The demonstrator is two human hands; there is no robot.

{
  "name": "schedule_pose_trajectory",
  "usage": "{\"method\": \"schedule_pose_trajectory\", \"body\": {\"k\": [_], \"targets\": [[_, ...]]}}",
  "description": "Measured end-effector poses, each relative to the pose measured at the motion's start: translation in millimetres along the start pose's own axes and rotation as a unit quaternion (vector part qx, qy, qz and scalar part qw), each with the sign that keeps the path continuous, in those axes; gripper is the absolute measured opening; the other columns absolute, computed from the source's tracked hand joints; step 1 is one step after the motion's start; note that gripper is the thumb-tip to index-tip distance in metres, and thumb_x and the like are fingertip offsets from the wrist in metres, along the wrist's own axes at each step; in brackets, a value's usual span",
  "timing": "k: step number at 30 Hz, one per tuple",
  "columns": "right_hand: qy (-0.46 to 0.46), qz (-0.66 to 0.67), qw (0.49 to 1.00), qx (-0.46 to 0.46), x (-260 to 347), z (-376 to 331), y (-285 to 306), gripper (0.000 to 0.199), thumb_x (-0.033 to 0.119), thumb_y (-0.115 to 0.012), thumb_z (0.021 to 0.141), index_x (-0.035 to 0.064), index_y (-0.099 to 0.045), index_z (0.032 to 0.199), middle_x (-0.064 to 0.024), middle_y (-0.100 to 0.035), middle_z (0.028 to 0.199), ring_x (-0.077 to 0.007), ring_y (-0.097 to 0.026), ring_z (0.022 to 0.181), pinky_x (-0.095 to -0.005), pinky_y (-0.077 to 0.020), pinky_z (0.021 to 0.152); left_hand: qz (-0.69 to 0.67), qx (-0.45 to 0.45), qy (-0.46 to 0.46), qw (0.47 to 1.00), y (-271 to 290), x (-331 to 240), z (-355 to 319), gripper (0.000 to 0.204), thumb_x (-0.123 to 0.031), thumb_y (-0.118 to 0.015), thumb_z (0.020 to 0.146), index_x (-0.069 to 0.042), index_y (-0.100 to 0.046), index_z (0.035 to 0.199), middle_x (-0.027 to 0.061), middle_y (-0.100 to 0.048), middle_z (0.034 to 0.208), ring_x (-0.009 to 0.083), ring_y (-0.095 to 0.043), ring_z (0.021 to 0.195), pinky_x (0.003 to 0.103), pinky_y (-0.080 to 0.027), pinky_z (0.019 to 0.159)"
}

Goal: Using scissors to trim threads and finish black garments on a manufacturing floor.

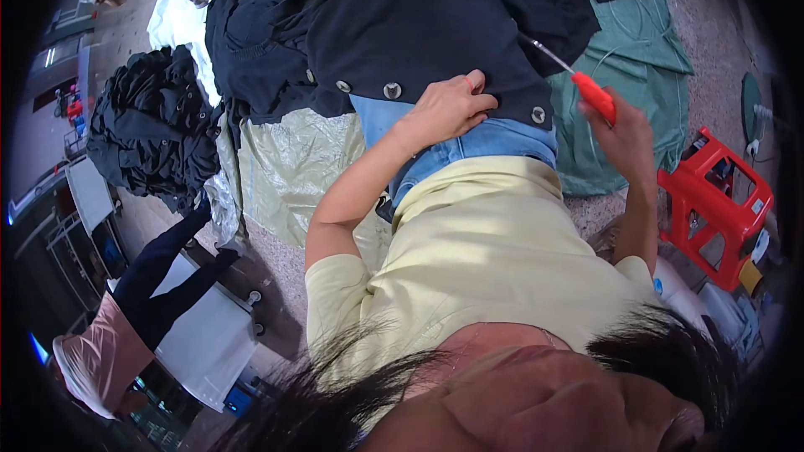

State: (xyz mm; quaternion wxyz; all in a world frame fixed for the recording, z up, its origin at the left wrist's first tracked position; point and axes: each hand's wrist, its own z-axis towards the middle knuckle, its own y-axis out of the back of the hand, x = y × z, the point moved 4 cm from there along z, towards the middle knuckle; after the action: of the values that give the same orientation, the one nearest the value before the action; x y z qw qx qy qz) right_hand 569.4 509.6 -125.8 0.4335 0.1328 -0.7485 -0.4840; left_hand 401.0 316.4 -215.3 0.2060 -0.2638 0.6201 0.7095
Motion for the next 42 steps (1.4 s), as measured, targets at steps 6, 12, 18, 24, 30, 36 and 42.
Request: {"method": "schedule_pose_trajectory", "body": {"k": [6,12,18,24,30,36,42], "targets": [[0.046,-0.053,0.993,0.098,-5,-17,0,0.037,0.04,-0.07,0.084,0.0035,-0.064,0.092,-0.0206,-0.062,0.069,-0.0413,-0.061,0.07,-0.0481,-0.0442,0.062,-0.096,-0.002,0.078,0.992,-10,16,4,0.021,-0.008,-0.069,0.076,-0.005,-0.065,0.097,0.0103,-0.056,0.085,0.0267,-0.063,0.07,0.036,-0.052,0.067],[0.047,-0.034,0.987,0.147,1,-32,-14,0.041,0.042,-0.072,0.081,0.0013,-0.067,0.088,-0.0204,-0.063,0.07,-0.042,-0.062,0.071,-0.0487,-0.0457,0.064,-0.189,-0.031,0.117,0.975,-19,30,-4,0.019,-0.001,-0.067,0.076,0.0,-0.064,0.095,0.0104,-0.061,0.084,0.02,-0.064,0.072,0.029,-0.051,0.068],[0.02,-0.011,0.993,0.116,-12,-35,-6,0.043,0.042,-0.071,0.082,0.0,-0.067,0.09,-0.0218,-0.063,0.07,-0.0416,-0.062,0.071,-0.047,-0.046,0.064,-0.095,-0.029,0.084,0.991,-7,0,11,0.024,-0.009,-0.07,0.078,-0.006,-0.064,0.102,0.0089,-0.059,0.094,0.0245,-0.064,0.077,0.034,-0.052,0.069],[-0.084,-0.047,0.989,0.109,-35,-43,33,0.039,0.037,-0.07,0.083,0.0004,-0.067,0.095,-0.021,-0.063,0.071,-0.0405,-0.063,0.073,-0.0465,-0.0447,0.064,-0.007,0.102,-0.069,0.992,-45,-37,62,0.026,-0.023,-0.067,0.082,-0.014,-0.065,0.107,0.0093,-0.054,0.093,0.0294,-0.062,0.083,0.042,-0.051,0.069],[-0.107,-0.062,0.983,0.133,-47,-63,35,0.038,0.037,-0.071,0.082,0.0006,-0.068,0.093,-0.0217,-0.063,0.073,-0.0409,-0.063,0.075,-0.0464,-0.0454,0.066,-0.107,0.158,-0.006,0.982,-52,-19,76,0.023,-0.018,-0.073,0.076,-0.007,-0.062,0.092,0.0122,-0.059,0.09,0.0324,-0.063,0.087,0.043,-0.051,0.074],[-0.047,-0.082,0.985,0.141,-41,-54,20,0.038,0.038,-0.071,0.081,0.0011,-0.068,0.09,-0.0213,-0.064,0.073,-0.0416,-0.062,0.076,-0.046,-0.0462,0.066,-0.16,0.114,0.007,0.981,-49,-16,67,0.029,-0.012,-0.077,0.071,-0.005,-0.062,0.096,0.0134,-0.058,0.091,0.0322,-0.062,0.088,0.041,-0.05,0.076],[-0.055,0.04,0.995,-0.076,-97,-30,10,0.031,0.026,-0.066,0.089,0.0043,-0.059,0.11,-0.0184,-0.056,0.088,-0.0366,-0.058,0.082,-0.0436,-0.0452,0.072,0.243,-0.229,0.182,0.925,97,24,7,0.084,-0.026,-0.089,0.059,-0.015,-0.05,0.133,0.0193,-0.047,0.136,0.0435,-0.04,0.13,0.046,-0.036,0.106]]}}
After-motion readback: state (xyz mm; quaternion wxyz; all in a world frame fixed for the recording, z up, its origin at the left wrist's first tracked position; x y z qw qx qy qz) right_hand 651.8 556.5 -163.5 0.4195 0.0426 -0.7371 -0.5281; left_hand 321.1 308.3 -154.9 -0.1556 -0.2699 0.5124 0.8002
